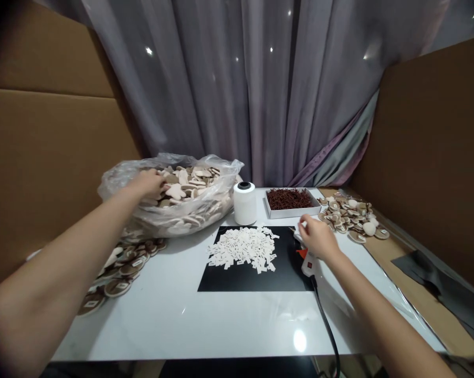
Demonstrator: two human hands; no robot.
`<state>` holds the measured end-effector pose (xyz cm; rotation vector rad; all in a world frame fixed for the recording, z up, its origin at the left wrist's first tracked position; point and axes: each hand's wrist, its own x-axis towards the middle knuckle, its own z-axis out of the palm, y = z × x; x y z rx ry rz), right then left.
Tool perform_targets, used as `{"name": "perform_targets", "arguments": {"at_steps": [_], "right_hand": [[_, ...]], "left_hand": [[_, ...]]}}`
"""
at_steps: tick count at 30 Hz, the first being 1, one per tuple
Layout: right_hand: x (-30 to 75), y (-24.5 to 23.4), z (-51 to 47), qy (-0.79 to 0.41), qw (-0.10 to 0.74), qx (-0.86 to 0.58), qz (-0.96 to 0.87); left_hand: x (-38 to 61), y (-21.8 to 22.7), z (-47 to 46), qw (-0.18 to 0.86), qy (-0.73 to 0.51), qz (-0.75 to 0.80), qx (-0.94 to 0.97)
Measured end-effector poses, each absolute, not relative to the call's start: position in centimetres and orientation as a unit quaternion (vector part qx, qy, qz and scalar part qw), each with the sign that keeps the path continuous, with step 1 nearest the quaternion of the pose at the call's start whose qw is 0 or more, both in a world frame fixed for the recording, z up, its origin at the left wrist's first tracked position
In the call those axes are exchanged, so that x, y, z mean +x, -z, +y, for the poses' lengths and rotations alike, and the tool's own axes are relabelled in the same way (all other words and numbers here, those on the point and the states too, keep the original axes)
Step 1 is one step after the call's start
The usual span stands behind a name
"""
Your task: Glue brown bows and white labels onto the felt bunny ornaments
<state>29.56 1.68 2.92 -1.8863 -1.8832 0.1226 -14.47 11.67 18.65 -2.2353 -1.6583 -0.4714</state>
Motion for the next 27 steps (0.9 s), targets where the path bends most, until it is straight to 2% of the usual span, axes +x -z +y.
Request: {"name": "perform_targets", "arguments": {"at_steps": [4, 7, 11, 14, 16, 18, 22, 27], "right_hand": [[24.7, -3.3, -0.8, -0.098, 0.247, -0.557, -0.787], [22.2, -3.2, -2.1, -0.144, 0.299, -0.450, -0.829], [19.9, -2.5, -2.8, -0.222, 0.340, -0.361, -0.840], [19.0, -1.4, -3.4, -0.247, 0.324, -0.339, -0.848], [18.8, -0.6, -3.9, -0.249, 0.311, -0.338, -0.853], [18.8, 0.0, -4.2, -0.251, 0.305, -0.337, -0.855], [19.2, 0.7, -4.2, -0.241, 0.288, -0.339, -0.862], [19.6, 1.3, -3.4, -0.242, 0.283, -0.334, -0.866]], "left_hand": [[-12.5, -19.8, 9.8, 0.207, 0.190, -0.583, -0.762], [-8.8, -16.1, 5.9, 0.260, 0.246, -0.469, -0.807], [-3.2, -6.0, -1.2, 0.151, 0.192, -0.224, -0.944], [-1.3, -1.1, -3.9, 0.027, 0.203, -0.269, -0.941], [-1.5, -0.2, -3.7, -0.095, 0.226, -0.294, -0.924], [-2.2, -0.6, -2.7, -0.160, 0.249, -0.301, -0.907], [-3.4, -1.1, -1.5, -0.175, 0.249, -0.319, -0.897], [-3.1, 0.3, -1.9, -0.213, 0.227, -0.308, -0.899]]}}
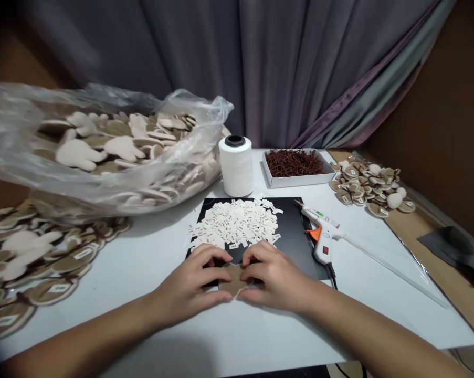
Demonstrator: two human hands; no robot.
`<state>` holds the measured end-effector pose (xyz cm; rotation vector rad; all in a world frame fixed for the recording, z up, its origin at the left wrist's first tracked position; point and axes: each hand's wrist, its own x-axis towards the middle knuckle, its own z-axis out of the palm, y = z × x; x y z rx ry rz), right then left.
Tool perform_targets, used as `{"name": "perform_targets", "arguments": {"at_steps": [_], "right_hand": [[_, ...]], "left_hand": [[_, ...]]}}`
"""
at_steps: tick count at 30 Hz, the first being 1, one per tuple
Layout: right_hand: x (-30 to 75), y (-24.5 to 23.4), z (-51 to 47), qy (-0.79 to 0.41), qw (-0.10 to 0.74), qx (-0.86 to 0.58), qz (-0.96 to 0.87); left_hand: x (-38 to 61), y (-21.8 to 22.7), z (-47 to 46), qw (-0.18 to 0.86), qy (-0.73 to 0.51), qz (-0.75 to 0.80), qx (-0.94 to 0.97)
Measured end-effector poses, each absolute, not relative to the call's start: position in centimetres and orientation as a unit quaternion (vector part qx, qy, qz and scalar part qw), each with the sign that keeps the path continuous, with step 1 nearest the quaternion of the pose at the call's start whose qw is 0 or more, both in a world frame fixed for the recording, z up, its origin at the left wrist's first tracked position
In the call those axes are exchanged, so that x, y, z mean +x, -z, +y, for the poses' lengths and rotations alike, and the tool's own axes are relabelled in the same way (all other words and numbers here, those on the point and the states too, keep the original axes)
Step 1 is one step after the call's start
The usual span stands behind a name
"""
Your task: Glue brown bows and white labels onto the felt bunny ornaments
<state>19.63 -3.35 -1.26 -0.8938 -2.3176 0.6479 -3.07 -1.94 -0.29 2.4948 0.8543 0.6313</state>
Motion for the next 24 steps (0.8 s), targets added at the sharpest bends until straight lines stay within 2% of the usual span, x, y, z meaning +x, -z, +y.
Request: {"name": "perform_targets", "arguments": {"at_steps": [13, 24], "right_hand": [[19.2, 1.6, -3.4, -0.250, 0.267, -0.360, -0.858], [18.7, 1.4, -4.1, -0.210, 0.257, -0.375, -0.865]], "left_hand": [[-2.5, 0.4, -1.8, 0.257, -0.201, 0.323, 0.889], [-2.8, 0.2, -1.7, 0.119, -0.221, 0.305, 0.919]]}}
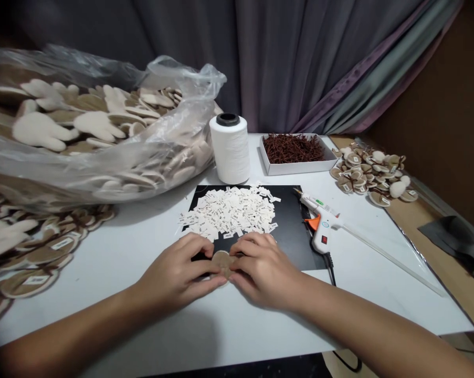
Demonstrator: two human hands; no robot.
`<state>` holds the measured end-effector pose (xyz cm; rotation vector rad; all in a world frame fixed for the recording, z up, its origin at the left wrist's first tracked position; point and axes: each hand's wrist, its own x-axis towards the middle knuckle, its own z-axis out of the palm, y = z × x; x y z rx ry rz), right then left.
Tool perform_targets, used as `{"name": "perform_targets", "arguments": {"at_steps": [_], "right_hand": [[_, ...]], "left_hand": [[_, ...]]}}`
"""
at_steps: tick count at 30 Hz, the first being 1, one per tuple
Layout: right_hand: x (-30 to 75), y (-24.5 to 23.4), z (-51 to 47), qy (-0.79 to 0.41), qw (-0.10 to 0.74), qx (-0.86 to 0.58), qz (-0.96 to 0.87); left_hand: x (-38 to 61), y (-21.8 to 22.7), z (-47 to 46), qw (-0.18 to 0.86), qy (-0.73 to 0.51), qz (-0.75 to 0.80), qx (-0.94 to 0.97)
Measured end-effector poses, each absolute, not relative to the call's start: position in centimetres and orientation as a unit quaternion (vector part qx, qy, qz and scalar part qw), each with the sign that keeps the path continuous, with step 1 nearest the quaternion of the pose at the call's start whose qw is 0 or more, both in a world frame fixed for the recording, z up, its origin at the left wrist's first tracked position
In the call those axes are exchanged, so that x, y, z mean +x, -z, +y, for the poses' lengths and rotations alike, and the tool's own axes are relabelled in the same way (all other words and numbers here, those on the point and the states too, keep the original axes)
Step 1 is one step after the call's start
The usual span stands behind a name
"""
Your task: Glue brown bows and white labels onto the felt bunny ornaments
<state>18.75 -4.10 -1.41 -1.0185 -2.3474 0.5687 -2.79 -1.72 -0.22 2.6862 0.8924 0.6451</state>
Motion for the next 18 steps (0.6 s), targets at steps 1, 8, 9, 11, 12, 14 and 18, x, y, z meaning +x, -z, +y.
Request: {"name": "perform_targets", "arguments": {"at_steps": [1, 8, 9, 11, 12, 14, 18], "right_hand": [[18.76, 1.44, -4.11, -0.210, 0.257, -0.375, -0.866], [18.66, 1.57, -4.17, -0.214, 0.256, -0.382, -0.862], [18.65, 1.58, -4.16, -0.214, 0.258, -0.382, -0.861], [18.66, 1.59, -4.14, -0.211, 0.259, -0.381, -0.862], [18.68, 1.60, -4.14, -0.210, 0.259, -0.381, -0.863], [18.73, 1.61, -4.13, -0.207, 0.261, -0.377, -0.864], [18.76, 1.61, -4.11, -0.203, 0.277, -0.364, -0.866]], "left_hand": [[-2.84, 0.19, -1.68, 0.108, -0.222, 0.304, 0.920], [-2.38, 0.51, -1.93, 0.158, -0.245, 0.302, 0.908], [-2.29, 0.58, -1.98, 0.168, -0.241, 0.306, 0.905], [-2.23, 0.69, -2.03, 0.167, -0.232, 0.315, 0.905], [-2.26, 0.71, -2.03, 0.158, -0.228, 0.319, 0.906], [-2.35, 0.73, -2.00, 0.132, -0.228, 0.323, 0.909], [-2.46, 0.79, -1.90, 0.095, -0.230, 0.317, 0.915]]}}
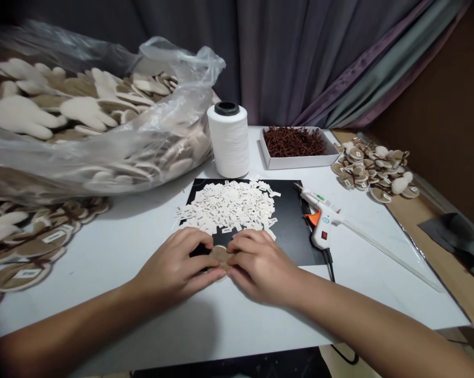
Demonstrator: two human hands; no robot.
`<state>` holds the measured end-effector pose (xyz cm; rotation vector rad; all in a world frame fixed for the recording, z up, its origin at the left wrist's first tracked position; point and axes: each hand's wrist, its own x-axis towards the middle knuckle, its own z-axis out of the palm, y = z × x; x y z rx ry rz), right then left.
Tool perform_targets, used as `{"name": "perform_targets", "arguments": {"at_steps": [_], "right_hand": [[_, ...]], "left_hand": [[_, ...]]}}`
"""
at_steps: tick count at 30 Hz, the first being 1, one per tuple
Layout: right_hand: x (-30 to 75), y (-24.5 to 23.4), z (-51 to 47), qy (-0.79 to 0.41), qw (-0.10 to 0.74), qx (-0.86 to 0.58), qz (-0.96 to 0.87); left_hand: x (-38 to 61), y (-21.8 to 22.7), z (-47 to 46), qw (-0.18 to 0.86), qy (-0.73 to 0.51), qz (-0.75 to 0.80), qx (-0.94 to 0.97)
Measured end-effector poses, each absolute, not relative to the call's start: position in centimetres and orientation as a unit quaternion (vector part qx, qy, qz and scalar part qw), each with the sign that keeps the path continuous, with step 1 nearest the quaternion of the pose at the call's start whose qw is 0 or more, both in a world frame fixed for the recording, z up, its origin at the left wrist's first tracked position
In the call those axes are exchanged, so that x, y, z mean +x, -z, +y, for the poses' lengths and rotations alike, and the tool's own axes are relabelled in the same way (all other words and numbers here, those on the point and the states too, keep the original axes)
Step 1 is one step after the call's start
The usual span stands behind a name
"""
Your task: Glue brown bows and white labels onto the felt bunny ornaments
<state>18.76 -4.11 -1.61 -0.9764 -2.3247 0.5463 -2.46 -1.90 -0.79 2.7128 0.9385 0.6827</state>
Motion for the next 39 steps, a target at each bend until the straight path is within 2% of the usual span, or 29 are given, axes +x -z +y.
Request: {"name": "perform_targets", "arguments": {"at_steps": [14, 26, 30, 33, 36, 39], "right_hand": [[17.6, 2.4, -3.8, -0.205, 0.292, -0.372, -0.857], [17.3, 3.5, -4.2, -0.138, 0.337, -0.350, -0.863], [17.3, 3.2, -4.1, -0.139, 0.384, -0.346, -0.845], [17.3, 2.7, -4.1, -0.173, 0.372, -0.361, -0.837], [17.3, 2.8, -4.2, -0.195, 0.365, -0.360, -0.836], [17.3, 3.1, -4.3, -0.201, 0.411, -0.353, -0.816]], "left_hand": [[-2.2, 1.4, -2.0, 0.109, -0.234, 0.283, 0.924], [-2.2, 1.3, -2.2, 0.167, -0.197, 0.311, 0.915], [-2.2, 0.8, -2.4, 0.224, -0.230, 0.322, 0.891], [-2.4, 0.7, -2.3, 0.269, -0.271, 0.305, 0.872], [-2.7, 0.7, -2.0, 0.267, -0.310, 0.275, 0.870], [-2.9, 0.8, -1.7, 0.254, -0.316, 0.247, 0.880]]}}
